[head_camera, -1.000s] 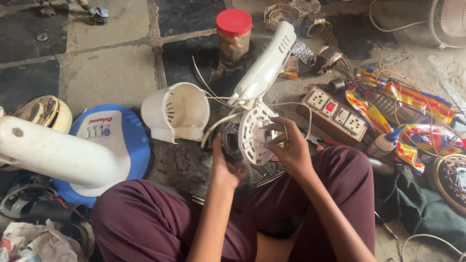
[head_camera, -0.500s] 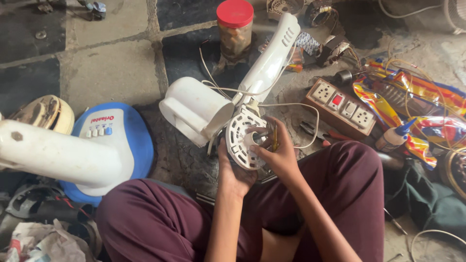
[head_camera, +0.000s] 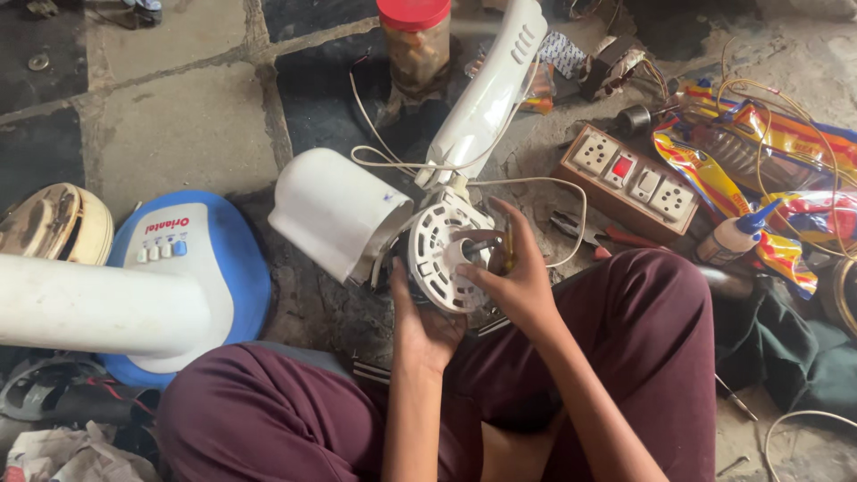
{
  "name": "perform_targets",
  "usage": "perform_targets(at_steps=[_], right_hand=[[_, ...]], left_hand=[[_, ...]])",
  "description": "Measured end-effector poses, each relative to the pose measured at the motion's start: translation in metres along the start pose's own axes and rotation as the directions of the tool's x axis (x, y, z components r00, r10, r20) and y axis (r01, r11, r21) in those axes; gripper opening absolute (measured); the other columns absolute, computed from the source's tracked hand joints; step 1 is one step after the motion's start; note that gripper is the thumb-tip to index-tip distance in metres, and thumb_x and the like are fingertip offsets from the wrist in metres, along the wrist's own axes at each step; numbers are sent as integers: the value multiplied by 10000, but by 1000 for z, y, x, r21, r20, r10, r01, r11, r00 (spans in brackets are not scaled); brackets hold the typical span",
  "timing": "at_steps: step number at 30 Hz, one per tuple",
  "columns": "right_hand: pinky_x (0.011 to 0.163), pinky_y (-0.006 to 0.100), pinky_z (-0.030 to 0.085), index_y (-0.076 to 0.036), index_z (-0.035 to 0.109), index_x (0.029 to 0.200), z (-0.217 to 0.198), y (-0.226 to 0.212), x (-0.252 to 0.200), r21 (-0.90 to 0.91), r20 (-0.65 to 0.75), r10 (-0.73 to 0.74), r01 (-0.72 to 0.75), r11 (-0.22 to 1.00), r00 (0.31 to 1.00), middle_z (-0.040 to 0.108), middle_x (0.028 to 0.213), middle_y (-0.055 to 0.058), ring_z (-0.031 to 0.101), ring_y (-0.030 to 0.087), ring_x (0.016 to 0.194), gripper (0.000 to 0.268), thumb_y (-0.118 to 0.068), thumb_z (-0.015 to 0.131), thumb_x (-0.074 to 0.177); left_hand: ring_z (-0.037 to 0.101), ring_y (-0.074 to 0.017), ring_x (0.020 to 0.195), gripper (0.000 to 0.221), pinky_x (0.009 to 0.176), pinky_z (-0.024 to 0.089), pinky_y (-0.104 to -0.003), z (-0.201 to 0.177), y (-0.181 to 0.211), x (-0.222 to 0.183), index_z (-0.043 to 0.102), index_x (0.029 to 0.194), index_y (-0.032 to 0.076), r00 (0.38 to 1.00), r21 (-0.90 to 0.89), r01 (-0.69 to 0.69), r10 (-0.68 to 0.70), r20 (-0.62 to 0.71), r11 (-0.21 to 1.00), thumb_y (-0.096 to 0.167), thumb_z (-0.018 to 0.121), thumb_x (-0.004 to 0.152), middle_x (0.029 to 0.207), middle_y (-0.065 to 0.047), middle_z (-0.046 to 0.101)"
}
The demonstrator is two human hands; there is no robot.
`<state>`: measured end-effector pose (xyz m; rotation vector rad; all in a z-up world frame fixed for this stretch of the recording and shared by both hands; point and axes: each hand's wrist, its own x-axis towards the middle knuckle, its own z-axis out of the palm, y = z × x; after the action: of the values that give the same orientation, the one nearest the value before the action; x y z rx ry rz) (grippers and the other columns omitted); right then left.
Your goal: The person disassembles a white plastic fan housing using a screwdriver, then uses pliers to remove a metal clip from the fan motor. They reassemble the motor with a plastic cover and test the shaft rotation.
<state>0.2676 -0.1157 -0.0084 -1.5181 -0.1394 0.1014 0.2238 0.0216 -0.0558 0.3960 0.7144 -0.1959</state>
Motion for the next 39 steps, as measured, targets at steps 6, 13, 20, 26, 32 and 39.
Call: perform_targets(at_steps=[6,13,20,26,32,39], right_hand=[[875,292,602,-24,304,1557,-1,4,-3,149,52,-10,2,989,999,679,1269,176,697,166,1077,865,40,755,822],[842,272,592,-13,383,1526,0,19,-9,87,26,-61,59,994,998,637,1244,142,666,123,1040,791,44,763,834],[740,242,573,11,587,1250,4,32,-16,-12,-31,25,-26,1000,999,709,1017,69,680,94,880,458,31,784,837],[697,241,542,3,600,1258,-2,37,-14,-17,-16,14,-14,1000,1000,687,991,51,653,83,829,471,47,788,828],[700,248,549,-6,605,1292,-1,40,-18,56,-13,116,-115,992,993,692,951,112,677,111,819,464,38,759,856],[684,335,632,53,580,1332,-26,28,-9,212,-69,-26,40,977,997,667,1148,167,698,207,861,463,35,657,876]], left_hand=[[701,-129,982,748,753,565,-275,1,0,-2,636,1317,159,1000,-36,-19,20,23,999,717,617,819,1174,2,718],[720,-148,966,713,787,602,-306,-10,-3,4,650,1286,121,998,-64,-37,40,38,997,668,638,829,1166,-42,725],[672,-146,818,749,615,521,-275,-37,-15,29,678,1350,45,967,-121,-87,113,229,989,687,634,967,1068,-62,722],[739,-176,977,770,781,617,-342,-24,-9,20,627,1321,132,995,-53,-8,13,102,999,698,581,802,1152,-45,742],[719,-165,996,797,810,605,-321,-16,-5,9,616,1357,108,997,-67,-31,35,63,997,690,631,814,1196,-53,710],[565,-102,568,675,458,381,-229,-22,-7,15,706,1016,166,998,-5,-20,20,65,1000,804,655,803,796,15,646]])
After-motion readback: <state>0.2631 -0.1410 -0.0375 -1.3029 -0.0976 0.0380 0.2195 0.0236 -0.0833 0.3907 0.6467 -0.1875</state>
